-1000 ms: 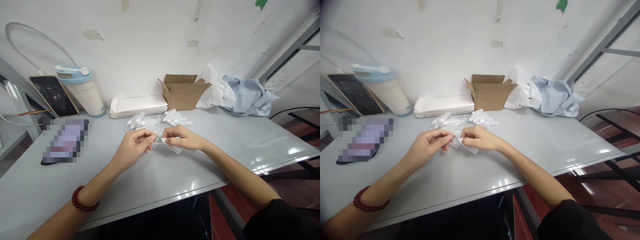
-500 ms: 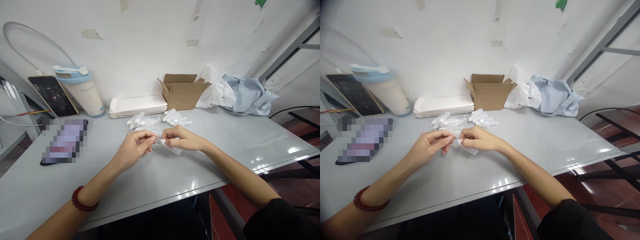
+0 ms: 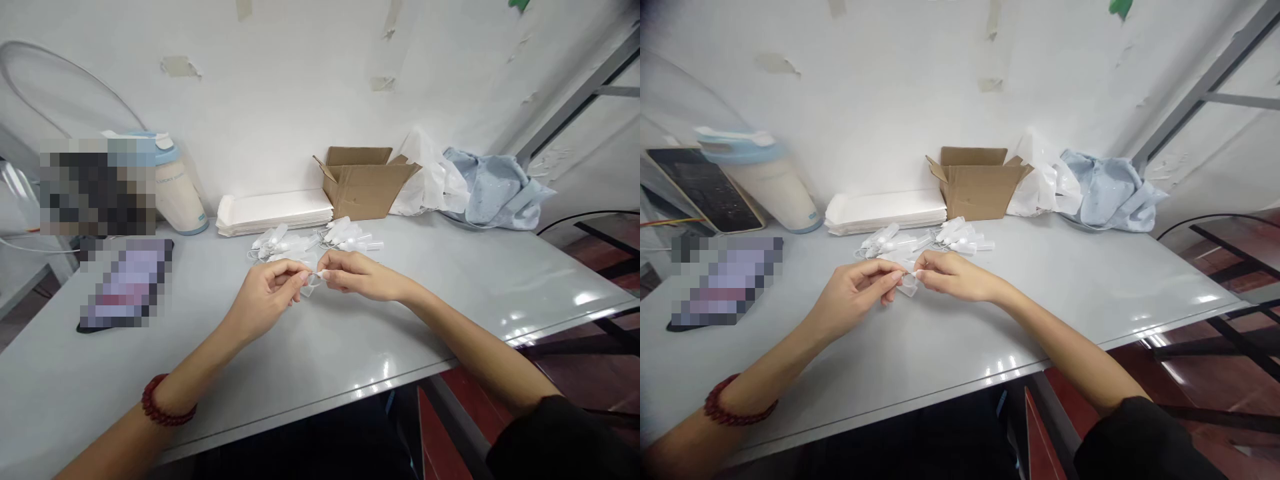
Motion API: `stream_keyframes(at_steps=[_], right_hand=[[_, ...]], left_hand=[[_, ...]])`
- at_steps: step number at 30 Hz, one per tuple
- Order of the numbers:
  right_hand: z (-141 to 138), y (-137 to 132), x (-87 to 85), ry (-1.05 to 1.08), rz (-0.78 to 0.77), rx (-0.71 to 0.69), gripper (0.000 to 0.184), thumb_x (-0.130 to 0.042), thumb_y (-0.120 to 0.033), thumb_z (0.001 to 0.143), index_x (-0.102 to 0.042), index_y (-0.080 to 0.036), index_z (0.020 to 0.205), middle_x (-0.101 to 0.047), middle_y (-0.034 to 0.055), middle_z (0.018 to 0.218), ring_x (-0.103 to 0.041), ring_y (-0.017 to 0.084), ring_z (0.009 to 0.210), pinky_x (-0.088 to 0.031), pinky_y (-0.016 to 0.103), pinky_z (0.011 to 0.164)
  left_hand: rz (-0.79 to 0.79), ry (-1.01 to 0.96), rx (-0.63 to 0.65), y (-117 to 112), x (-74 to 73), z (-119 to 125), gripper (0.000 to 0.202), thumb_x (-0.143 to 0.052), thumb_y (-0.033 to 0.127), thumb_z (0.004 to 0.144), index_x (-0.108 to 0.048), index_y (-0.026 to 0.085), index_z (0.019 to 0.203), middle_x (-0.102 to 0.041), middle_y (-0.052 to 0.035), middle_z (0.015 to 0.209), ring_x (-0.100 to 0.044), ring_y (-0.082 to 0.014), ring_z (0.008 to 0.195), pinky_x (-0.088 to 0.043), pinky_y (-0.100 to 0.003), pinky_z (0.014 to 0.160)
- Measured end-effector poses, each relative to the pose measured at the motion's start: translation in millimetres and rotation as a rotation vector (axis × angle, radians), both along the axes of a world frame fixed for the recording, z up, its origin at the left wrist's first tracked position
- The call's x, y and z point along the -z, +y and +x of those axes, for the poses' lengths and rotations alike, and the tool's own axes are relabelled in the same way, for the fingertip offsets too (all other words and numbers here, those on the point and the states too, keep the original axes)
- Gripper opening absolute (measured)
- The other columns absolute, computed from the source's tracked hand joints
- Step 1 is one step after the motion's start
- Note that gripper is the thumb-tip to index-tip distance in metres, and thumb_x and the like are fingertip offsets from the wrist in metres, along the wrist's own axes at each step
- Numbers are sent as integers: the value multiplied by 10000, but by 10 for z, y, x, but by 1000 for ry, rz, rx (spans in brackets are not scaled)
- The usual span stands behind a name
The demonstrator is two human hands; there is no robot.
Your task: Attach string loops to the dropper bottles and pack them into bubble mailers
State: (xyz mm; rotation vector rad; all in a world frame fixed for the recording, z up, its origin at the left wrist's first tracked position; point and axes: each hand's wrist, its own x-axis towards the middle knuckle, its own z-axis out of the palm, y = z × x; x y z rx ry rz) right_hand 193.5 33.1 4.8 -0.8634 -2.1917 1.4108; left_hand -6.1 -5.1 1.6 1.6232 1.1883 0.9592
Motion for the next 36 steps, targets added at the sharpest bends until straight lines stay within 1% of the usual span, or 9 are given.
stream_keyframes(at_steps=[4, 7, 17, 23, 25, 27, 29, 31, 36], right_hand=[[-35, -72, 12, 54, -65, 45, 84, -429, -256, 903, -407, -207, 967, -363, -94, 574, -289, 61, 493, -258, 182, 459], [-59, -110, 20, 87, -103, 80, 108, -433, -218, 884, -369, -220, 971, -356, -105, 559, -271, 60, 490, -256, 174, 456], [-86, -127, 55, 118, -96, 65, 102, -422, -161, 850, -388, -216, 929, -355, -107, 543, -287, 53, 472, -266, 167, 458], [-91, -124, 67, 119, -98, 61, 116, -420, -145, 839, -389, -214, 926, -375, -104, 548, -287, 52, 478, -266, 164, 460], [-89, -118, 69, 121, -102, 62, 120, -420, -141, 836, -387, -215, 924, -388, -102, 553, -287, 51, 479, -263, 164, 459], [-84, -111, 62, 129, -111, 66, 117, -418, -142, 837, -385, -216, 921, -386, -103, 549, -283, 52, 477, -258, 164, 456], [-79, -105, 50, 138, -119, 70, 114, -417, -142, 838, -384, -216, 919, -373, -106, 541, -277, 53, 476, -254, 164, 454], [-76, -102, 41, 133, -113, 73, 108, -418, -149, 842, -384, -216, 920, -367, -107, 539, -279, 55, 480, -256, 165, 456], [-83, -107, 39, 97, -76, 66, 98, -418, -164, 839, -381, -216, 914, -363, -106, 539, -281, 59, 482, -258, 170, 461]], left_hand=[[-25, -16, -25, -23, -3, 30, 144, -590, 271, 814, -659, 161, 753, -584, 29, 599, -520, -85, 519, -460, -209, 530], [-44, -19, -21, -41, -3, 47, 159, -576, 262, 824, -653, 162, 727, -573, 31, 569, -519, -86, 518, -459, -207, 529], [-46, -3, 20, -60, 27, 54, 190, -573, 284, 829, -631, 159, 698, -529, 41, 515, -501, -86, 504, -407, -204, 494], [-62, -16, 9, -62, 42, 57, 187, -574, 275, 827, -635, 160, 694, -523, 42, 495, -497, -87, 501, -417, -206, 504], [-78, -39, 4, -58, 47, 61, 165, -587, 270, 818, -651, 158, 715, -534, 41, 503, -497, -86, 501, -428, -209, 515], [-93, -68, 7, -49, 48, 58, 123, -618, 268, 794, -676, 160, 785, -576, 34, 560, -502, -82, 504, -441, -213, 523], [-116, -92, 7, -35, 45, 45, 159, -662, 273, 759, -687, 169, 875, -617, 25, 644, -517, -82, 517, -450, -219, 526], [-132, -102, -3, -17, 39, 27, 215, -684, 291, 742, -688, 176, 924, -634, 19, 695, -527, -84, 529, -454, -222, 526], [-99, -62, 13, 21, 33, 0, 173, -639, 339, 784, -691, 174, 783, -618, 18, 637, -519, -87, 531, -434, -221, 525]])
